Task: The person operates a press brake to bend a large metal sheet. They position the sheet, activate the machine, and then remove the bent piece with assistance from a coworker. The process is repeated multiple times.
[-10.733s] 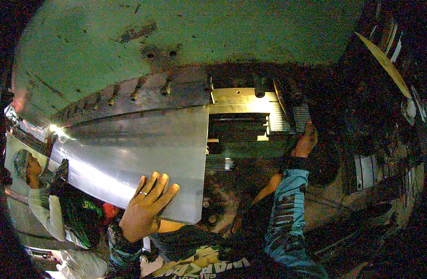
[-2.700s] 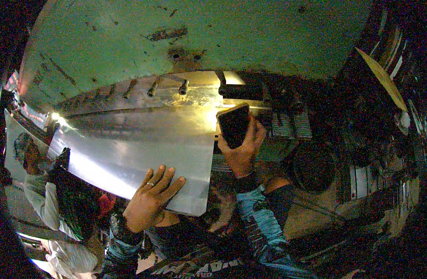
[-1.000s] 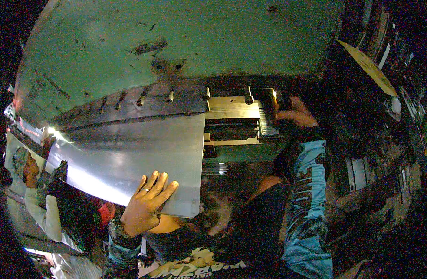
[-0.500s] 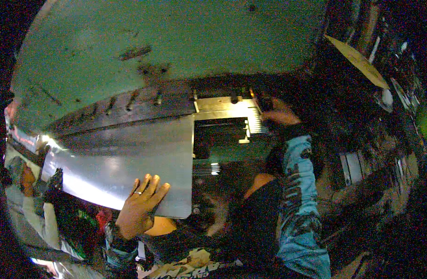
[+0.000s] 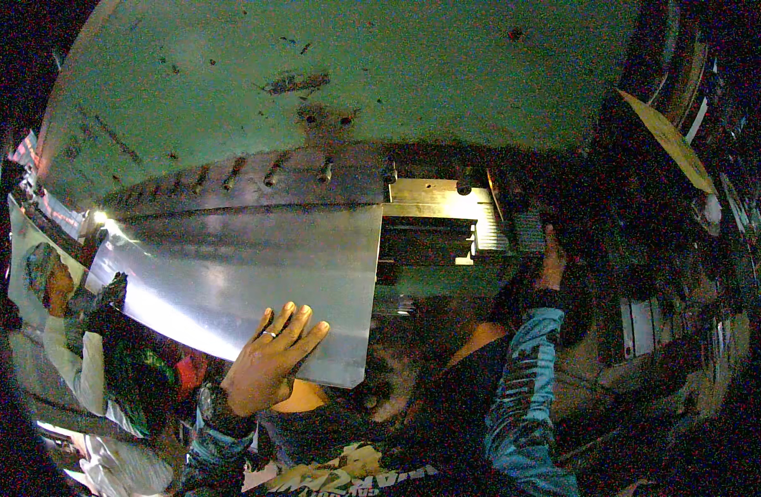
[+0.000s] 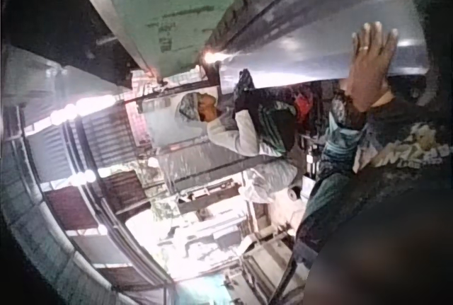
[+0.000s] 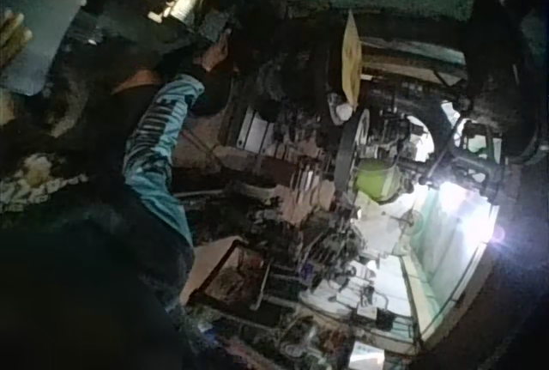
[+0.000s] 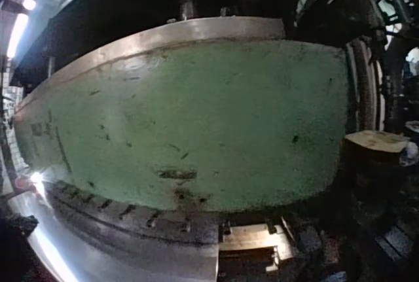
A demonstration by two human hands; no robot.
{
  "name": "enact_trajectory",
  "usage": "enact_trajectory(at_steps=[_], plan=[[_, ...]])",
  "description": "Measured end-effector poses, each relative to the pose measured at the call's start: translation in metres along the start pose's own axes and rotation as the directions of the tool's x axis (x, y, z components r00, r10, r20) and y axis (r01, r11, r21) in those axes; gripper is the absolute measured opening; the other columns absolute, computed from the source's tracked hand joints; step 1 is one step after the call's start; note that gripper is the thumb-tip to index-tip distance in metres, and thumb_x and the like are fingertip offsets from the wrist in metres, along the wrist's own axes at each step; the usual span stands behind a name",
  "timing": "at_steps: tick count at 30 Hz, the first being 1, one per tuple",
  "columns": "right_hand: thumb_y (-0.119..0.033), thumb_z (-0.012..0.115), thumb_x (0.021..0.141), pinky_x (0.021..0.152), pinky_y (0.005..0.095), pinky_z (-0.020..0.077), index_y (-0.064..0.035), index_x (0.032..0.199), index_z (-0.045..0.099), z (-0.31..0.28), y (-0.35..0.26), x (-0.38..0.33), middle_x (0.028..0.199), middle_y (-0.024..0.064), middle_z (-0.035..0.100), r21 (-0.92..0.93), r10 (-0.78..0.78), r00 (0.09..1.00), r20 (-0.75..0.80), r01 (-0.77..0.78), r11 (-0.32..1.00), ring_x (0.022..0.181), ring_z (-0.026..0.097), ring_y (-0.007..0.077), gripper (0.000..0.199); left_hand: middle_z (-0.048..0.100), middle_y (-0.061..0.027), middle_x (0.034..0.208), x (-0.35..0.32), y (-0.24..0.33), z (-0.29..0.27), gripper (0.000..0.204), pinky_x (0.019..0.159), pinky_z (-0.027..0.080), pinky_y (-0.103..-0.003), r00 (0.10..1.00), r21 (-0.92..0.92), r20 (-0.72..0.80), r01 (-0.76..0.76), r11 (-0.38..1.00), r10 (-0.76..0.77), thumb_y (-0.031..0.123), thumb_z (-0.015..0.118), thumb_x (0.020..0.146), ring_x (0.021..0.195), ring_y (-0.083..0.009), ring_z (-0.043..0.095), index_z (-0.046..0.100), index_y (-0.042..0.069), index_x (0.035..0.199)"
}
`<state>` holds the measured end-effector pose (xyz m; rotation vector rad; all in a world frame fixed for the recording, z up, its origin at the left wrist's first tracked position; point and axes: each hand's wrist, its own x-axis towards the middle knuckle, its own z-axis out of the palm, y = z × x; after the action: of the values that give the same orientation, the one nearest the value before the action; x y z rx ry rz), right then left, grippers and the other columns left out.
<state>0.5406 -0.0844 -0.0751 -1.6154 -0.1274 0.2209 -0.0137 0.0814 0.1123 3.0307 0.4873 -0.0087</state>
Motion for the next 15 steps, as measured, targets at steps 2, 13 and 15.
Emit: enact_trajectory(at_steps=[2,13,15], plan=[[-0.061,0.063,0.099,0.079,0.0370,0.0548,-0.0040,0.135,0.066,0.003,0.005,-0.004,0.121,0.0087,0.070,0.029,0.037,0.997,0.066,-0.039,0.999,0.096,0.066,0.0209,0.068,0.045,-0.0217,0.159,0.000,0.000,0.000,0.093,0.124,0.032,-0.061,1.000,0.001,-0.006,-0.003,1.000,0.003,-0.003,0.067,0.072,0.148,-0.0462,0.041,0.041,0.016,0.160],[-0.058,0.077,0.090,0.049,0.0266,0.0302,-0.0132,0.095,0.071,0.027,-0.009,-0.041,0.067,-0.0060,0.049,0.185,0.018,1.000,-0.026,-0.013,0.983,0.053,0.038,0.0060,0.046,0.044,-0.0213,0.160,0.000,0.001,-0.004,0.097,0.124,0.030,-0.061,1.000,-0.031,0.009,0.001,1.000,-0.001,-0.003,0.068,0.071,0.149,-0.0461,0.039,0.038,0.016,0.162],[-0.060,0.074,0.092,0.051,0.0280,0.0330,-0.0129,0.099,0.070,0.027,-0.006,-0.038,0.072,-0.0039,0.053,0.155,-0.004,1.000,-0.010,0.005,0.988,0.056,0.042,0.0075,0.048,0.044,-0.0210,0.160,0.000,0.001,-0.003,0.097,0.125,0.030,-0.061,1.000,-0.022,0.005,-0.001,1.000,0.001,-0.002,0.068,0.072,0.149,-0.0461,0.039,0.038,0.016,0.162]])
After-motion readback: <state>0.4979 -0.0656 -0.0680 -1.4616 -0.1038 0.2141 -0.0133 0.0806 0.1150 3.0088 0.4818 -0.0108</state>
